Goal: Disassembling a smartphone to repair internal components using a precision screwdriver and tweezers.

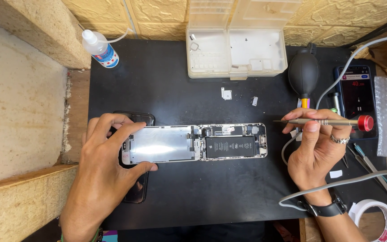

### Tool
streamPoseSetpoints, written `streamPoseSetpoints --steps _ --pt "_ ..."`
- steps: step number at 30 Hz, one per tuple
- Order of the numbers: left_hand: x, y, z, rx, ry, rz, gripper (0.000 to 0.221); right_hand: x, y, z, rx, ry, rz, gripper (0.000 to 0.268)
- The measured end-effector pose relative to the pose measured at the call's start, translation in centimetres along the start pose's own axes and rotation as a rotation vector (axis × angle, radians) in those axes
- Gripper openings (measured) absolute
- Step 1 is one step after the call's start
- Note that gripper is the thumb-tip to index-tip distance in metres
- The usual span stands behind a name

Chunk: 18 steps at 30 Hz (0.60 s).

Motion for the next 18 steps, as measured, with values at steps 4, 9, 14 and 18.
streamPoseSetpoints --steps 4,9,14,18 --pt "0.03 0.06 -0.02 -0.011 0.016 -0.008 0.071 -0.02 -0.09 -0.03 0.003 -0.005 -0.001 0.019" --pt "0.10 0.35 -0.04 -0.025 0.031 -0.008 0.070 0.02 0.08 -0.10 0.002 -0.007 0.006 0.017" --pt "0.04 0.39 -0.09 -0.036 0.035 -0.007 0.072 0.06 0.08 -0.12 -0.005 -0.004 0.001 0.018" --pt "0.13 0.63 -0.13 -0.034 0.040 0.010 0.075 0.08 0.12 -0.18 -0.007 -0.005 0.009 0.018"
Point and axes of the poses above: each hand's wrist, its own z-axis towards the middle knuckle, its own x-axis out of the back of the hand, y = z × x, the point moved 8 cm from there along z, towards the middle knuckle, and after that the axes turned 12 degrees about -y, right-handed, at the moved point
